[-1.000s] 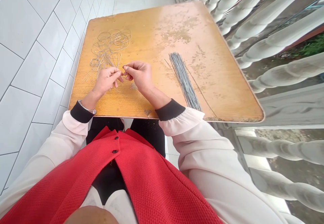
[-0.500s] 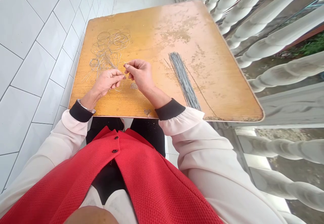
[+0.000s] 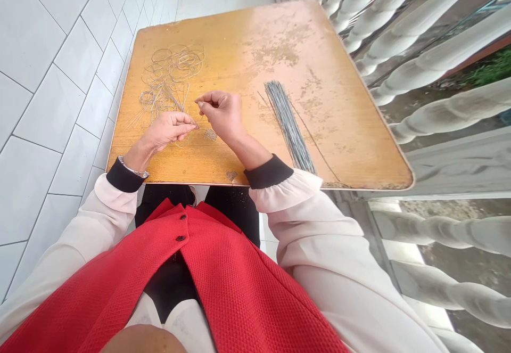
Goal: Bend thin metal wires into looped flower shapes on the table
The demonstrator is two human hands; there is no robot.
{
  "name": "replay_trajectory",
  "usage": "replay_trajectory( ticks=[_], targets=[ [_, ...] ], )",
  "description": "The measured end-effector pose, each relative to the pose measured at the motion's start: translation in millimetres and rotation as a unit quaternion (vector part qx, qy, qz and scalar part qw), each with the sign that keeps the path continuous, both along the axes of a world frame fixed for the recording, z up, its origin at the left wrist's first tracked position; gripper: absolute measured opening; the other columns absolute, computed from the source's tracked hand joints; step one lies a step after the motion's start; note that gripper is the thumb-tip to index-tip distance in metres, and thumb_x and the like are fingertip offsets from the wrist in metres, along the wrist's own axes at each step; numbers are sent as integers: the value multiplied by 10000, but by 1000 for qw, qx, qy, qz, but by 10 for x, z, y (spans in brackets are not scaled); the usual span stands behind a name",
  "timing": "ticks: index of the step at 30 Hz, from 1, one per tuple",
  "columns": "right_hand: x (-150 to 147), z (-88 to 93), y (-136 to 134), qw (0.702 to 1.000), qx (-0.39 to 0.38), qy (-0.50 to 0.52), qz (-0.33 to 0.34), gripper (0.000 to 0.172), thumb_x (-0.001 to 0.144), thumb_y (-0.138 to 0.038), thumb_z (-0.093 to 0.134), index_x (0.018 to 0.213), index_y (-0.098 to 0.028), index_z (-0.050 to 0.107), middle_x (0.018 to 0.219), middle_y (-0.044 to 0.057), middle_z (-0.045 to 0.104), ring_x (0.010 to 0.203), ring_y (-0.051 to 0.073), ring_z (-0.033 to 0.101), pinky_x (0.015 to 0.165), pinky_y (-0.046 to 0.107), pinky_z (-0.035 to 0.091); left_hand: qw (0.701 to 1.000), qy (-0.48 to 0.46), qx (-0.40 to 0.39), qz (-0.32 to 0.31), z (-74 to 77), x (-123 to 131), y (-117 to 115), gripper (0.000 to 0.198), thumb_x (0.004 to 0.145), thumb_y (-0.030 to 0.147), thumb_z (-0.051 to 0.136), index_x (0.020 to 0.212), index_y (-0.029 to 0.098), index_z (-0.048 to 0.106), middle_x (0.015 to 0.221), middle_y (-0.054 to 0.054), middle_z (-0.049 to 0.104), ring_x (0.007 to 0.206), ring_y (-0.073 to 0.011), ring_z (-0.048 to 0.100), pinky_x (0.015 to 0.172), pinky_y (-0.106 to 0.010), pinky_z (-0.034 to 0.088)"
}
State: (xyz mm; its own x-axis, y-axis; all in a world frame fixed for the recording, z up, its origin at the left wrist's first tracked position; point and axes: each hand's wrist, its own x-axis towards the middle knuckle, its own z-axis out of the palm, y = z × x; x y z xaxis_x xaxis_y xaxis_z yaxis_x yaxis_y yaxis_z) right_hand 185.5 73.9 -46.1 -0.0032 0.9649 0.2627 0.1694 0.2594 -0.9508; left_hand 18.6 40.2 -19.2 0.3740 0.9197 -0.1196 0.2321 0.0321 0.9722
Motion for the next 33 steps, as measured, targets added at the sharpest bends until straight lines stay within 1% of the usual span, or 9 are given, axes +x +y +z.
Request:
replay_trajectory(
  ticks=[3,6,9,11,14,18,21,27,33],
  targets=[
    [35,-9,35,999,16,-36,-1,68,811,-118,707,805,-176,741,607,-17,629,550,94,539,533,231,449,1000,1,-11,2,6,-9,4,212,891,76,644,692,136,606,453,84,477,430,-2,392,482,-172,268],
    [68,-10,71,998,19,-63,2,182,788,-48,660,851,-178,770,636,-12,661,563,105,553,552,247,457,1000,-4,-25,18,-6,-15,15,155,899,96,653,750,130,630,461,83,492,407,1,367,453,-173,249],
    [76,-12,78,996,19,-83,-10,244,779,-3,625,838,-184,778,667,-2,683,574,117,569,584,271,476,999,-27,-27,35,-21,-8,31,81,911,107,649,833,129,643,547,56,587,438,-5,448,451,-164,296],
    [60,-15,56,994,42,-101,-15,245,790,-7,628,816,-199,778,698,10,696,639,141,618,647,293,508,997,-45,-18,52,-27,2,44,50,930,154,648,885,133,651,645,29,655,497,-14,525,460,-158,335],
    [17,-20,-1,990,67,-124,1,211,811,-47,663,812,-225,777,724,20,700,728,162,660,716,299,532,994,-56,17,92,-35,14,62,97,939,215,662,875,143,650,689,31,665,508,-6,522,458,-151,334],
    [-24,-12,-47,995,-4,-93,41,99,812,-104,722,851,-191,752,661,-6,664,561,111,590,567,254,497,986,-57,61,144,-61,21,69,146,924,166,677,791,148,619,618,61,611,494,6,491,477,-135,341],
    [-28,8,-54,995,-49,-69,55,83,791,-116,753,747,-162,700,585,-25,619,468,76,532,477,213,451,983,-54,67,161,-83,27,69,175,927,165,671,764,150,610,590,64,606,485,-1,501,480,-139,359],
    [-57,19,-90,998,-45,-39,6,197,815,-130,729,649,-174,633,538,-28,588,433,70,514,438,199,416,984,-56,67,155,-122,53,87,182,912,152,685,742,146,620,552,71,604,455,-6,511,483,-139,394],
    [-120,-44,-120,998,-17,-55,14,181,838,-207,733,680,-174,650,538,-28,593,452,80,539,455,202,417,971,-102,54,207,-88,80,100,166,923,132,661,763,150,621,563,78,610,466,-3,544,507,-129,426]
  ],
)
